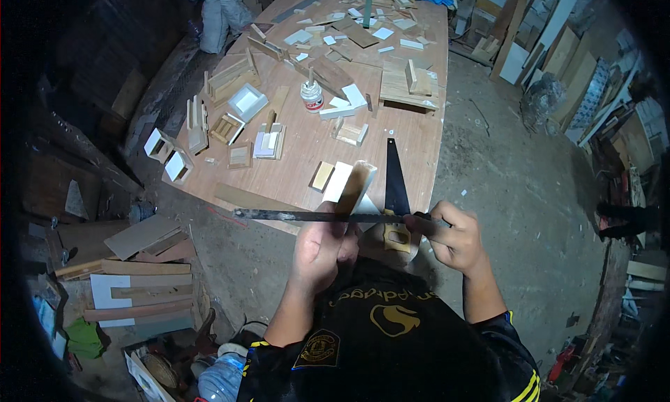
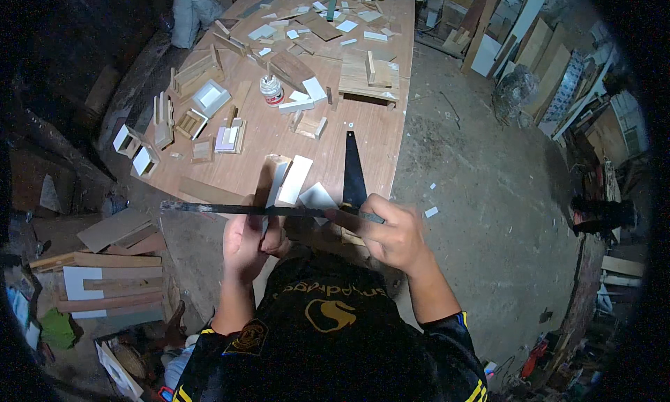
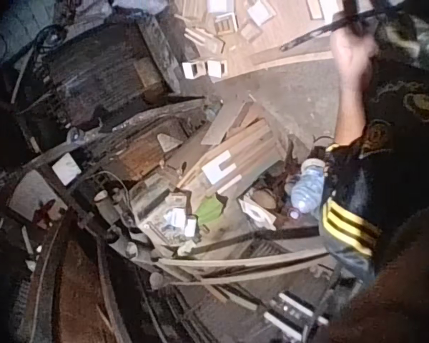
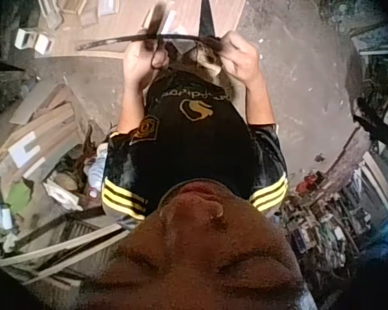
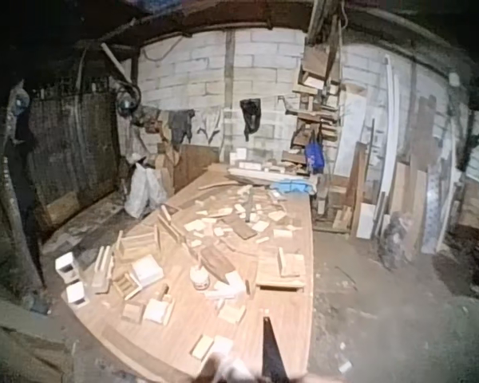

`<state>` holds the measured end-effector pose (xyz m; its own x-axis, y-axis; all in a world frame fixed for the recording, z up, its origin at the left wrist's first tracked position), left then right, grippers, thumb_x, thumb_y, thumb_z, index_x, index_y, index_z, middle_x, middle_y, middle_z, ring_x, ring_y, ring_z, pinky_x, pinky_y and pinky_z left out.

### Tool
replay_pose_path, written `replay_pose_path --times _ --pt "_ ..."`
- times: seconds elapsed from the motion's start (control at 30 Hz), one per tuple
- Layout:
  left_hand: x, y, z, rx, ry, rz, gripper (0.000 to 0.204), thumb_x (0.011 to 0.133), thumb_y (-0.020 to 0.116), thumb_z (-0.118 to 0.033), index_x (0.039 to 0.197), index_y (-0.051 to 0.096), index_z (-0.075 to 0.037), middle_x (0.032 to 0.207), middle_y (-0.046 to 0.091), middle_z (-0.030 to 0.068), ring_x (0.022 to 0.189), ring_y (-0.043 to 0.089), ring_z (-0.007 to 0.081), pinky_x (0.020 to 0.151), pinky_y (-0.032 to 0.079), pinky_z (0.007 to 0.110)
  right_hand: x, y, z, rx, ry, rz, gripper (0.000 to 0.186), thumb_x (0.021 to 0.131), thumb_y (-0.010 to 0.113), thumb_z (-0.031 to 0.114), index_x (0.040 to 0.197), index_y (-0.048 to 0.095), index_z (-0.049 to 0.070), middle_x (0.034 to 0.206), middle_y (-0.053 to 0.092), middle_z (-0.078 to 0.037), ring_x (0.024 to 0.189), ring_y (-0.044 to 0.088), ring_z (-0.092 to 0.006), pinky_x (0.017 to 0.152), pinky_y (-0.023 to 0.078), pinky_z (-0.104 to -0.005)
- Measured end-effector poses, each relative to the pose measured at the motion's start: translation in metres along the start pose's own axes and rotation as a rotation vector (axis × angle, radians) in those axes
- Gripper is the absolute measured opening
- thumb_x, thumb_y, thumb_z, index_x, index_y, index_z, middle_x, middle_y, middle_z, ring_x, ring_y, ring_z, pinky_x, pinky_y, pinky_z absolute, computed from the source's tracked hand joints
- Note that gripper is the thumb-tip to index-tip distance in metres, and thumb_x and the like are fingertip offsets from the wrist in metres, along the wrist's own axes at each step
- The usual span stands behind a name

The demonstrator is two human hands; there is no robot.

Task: The recorder saws a small piece of wood and then uses a file to smooth the cut edges.

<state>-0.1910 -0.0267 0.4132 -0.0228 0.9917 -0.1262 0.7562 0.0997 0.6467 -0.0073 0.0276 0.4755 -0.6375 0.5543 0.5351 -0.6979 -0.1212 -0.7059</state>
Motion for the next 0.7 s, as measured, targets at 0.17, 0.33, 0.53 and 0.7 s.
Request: replay_pose_path --times 0.17,0.33,0.53,0.7 --pt "0.008 -0.004 -0.02 -0.064 -0.055 -0.005 0.041 0.079 0.054 0.009 0.118 0.046 -0.002 0.082 0.049 0.0031 0.055 0.044 0.0088 0.049 0.037 0.024 0.021 0.011 0.013 -0.023 -0.005 -0.034 0.042 0.067 0.06 0.003 0.104 0.076 0.013 0.068 0.045 -0.003 0.05 0.051 -0.0174 0.045 0.041 -0.0309" --pt "0.014 -0.023 -0.029 -0.069 -0.128 0.031 0.02 0.098 0.053 -0.021 0.104 0.051 -0.002 0.065 0.046 -0.0003 0.051 0.041 0.0072 0.047 0.036 0.025 0.036 0.027 0.019 -0.048 0.055 -0.024 0.032 0.077 0.058 0.004 0.104 0.075 0.01 0.066 0.047 -0.003 0.051 0.053 -0.018 0.046 0.042 -0.0312" --pt "0.024 -0.033 -0.046 0.023 -0.055 0.156 0.028 0.103 0.046 -0.028 0.098 0.053 -0.002 0.057 0.044 -0.0011 0.046 0.039 0.0056 0.045 0.035 0.023 0.054 0.036 0.025 0.055 0.282 0.119 0.021 0.085 0.062 0.013 0.104 0.07 0.009 0.074 0.059 -0.008 0.06 0.06 -0.0234 0.054 0.048 -0.0319" --pt "0.03 -0.038 -0.051 -0.022 -0.008 0.257 0.024 0.104 0.044 -0.022 0.1 0.054 0.0 0.056 0.043 -0.0019 0.046 0.037 0.0044 0.044 0.033 0.021 0.051 0.043 0.02 0.315 0.347 -0.01 0.024 0.09 0.062 0.015 0.11 0.068 0.004 0.084 0.067 -0.012 0.07 0.064 -0.0247 0.065 0.049 -0.0333"
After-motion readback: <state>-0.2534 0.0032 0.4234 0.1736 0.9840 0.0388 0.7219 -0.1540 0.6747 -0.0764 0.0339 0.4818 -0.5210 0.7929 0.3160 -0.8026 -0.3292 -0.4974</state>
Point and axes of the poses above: each hand's wrist, its own x-axis towards the middle knuckle, its own y-axis out of the palm, z = x × y, the point moved 8 cm from there along x, towards the middle knuckle
